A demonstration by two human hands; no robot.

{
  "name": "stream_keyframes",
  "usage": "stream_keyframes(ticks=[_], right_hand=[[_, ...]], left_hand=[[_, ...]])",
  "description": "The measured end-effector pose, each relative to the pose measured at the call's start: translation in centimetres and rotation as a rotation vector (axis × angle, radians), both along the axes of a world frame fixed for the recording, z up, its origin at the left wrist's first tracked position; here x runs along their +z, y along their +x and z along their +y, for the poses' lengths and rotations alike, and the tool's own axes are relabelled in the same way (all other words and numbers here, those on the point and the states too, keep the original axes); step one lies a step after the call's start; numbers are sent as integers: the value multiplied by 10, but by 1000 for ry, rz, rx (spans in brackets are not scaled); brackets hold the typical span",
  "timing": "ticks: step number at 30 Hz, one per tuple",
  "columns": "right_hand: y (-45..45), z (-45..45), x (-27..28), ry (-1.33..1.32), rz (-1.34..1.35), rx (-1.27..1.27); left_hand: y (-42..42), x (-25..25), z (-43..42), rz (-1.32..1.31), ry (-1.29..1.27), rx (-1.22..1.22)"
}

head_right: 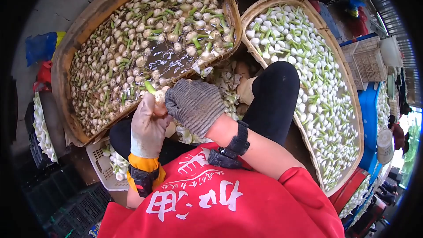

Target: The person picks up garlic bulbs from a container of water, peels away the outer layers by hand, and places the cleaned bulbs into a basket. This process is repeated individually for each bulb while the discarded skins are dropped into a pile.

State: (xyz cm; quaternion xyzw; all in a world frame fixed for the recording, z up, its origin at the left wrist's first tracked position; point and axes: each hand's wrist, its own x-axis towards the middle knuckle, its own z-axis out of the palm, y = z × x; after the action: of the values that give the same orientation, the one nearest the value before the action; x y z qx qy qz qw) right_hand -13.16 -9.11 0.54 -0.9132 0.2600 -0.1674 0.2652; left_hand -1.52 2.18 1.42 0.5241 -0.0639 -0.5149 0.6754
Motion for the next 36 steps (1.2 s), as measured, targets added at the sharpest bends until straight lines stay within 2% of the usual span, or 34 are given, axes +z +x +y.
stream_keyframes(ticks=[4, 6, 7, 9, 10, 11, 12, 13, 14, 16, 18, 20, 21, 22, 24, 26, 27, 28, 30, 31, 32, 33, 34, 35, 36], right_hand=[[1, 8, 5, -15, -55, -29], [-3, 8, 16, 141, -233, -24], [-4, 3, 20, 139, -235, -20], [-2, -23, 25, -13, -309, -286], [-2, -46, 24, -3, -275, -424], [-7, -73, 16, -7, -239, -502], [-11, -103, -2, -196, -122, -606], [-19, -120, -10, -137, -24, -656], [-23, -115, 2, 58, 48, -656], [-28, -86, -2, 15, -35, -402], [-22, -45, 16, 339, 2, -154], [-15, -17, 22, 503, -162, -18], [-11, -7, 21, 504, -164, -26], [-7, 0, 18, 565, -197, 22], [-7, 6, 20, 623, -239, 63], [-8, 9, 27, 786, -262, 83], [-9, 9, 24, 678, -314, 79], [-11, 10, 23, 681, -315, 81], [-14, 11, 26, 713, -302, 46], [-14, 11, 25, 535, -335, 53], [-15, 10, 27, 534, -336, 51], [-16, 9, 29, 859, -319, -9], [-18, 8, 31, 1184, -297, -72], [-18, 5, 26, 804, -261, 9], [-18, 5, 25, 805, -258, 7]], left_hand=[[3, 10, 16, 93, -29, -65], [1, 14, 22, 137, -27, -54], [1, 14, 25, 199, -130, -135], [2, 11, 32, 308, -276, -233], [2, 9, 33, 307, -281, -230], [1, 8, 34, 364, -349, -243], [0, 9, 36, 422, -417, -255], [-4, 21, 36, 386, -349, -187], [-6, 26, 36, 378, -357, -177], [-9, 29, 36, 300, -246, -112], [-8, 18, 37, 265, -221, -142], [-9, 8, 35, 174, -195, -199], [-17, 15, 31, -34, -67, -134], [-15, 15, 30, -37, -67, -142], [-7, 11, 29, -1507, 22, -329], [-9, 12, 28, -1489, -67, -257], [-14, 20, 31, -989, -37, -228], [-17, 25, 33, -488, -7, -191], [-17, 23, 33, -522, -26, -214], [-17, 23, 32, -418, -44, -218], [-16, 24, 31, -315, -62, -221], [-13, 19, 31, -314, -63, -225], [-6, 11, 33, -447, -14, -291], [-2, 7, 34, -579, 35, -356], [1, 14, 25, -1399, -78, -299]])
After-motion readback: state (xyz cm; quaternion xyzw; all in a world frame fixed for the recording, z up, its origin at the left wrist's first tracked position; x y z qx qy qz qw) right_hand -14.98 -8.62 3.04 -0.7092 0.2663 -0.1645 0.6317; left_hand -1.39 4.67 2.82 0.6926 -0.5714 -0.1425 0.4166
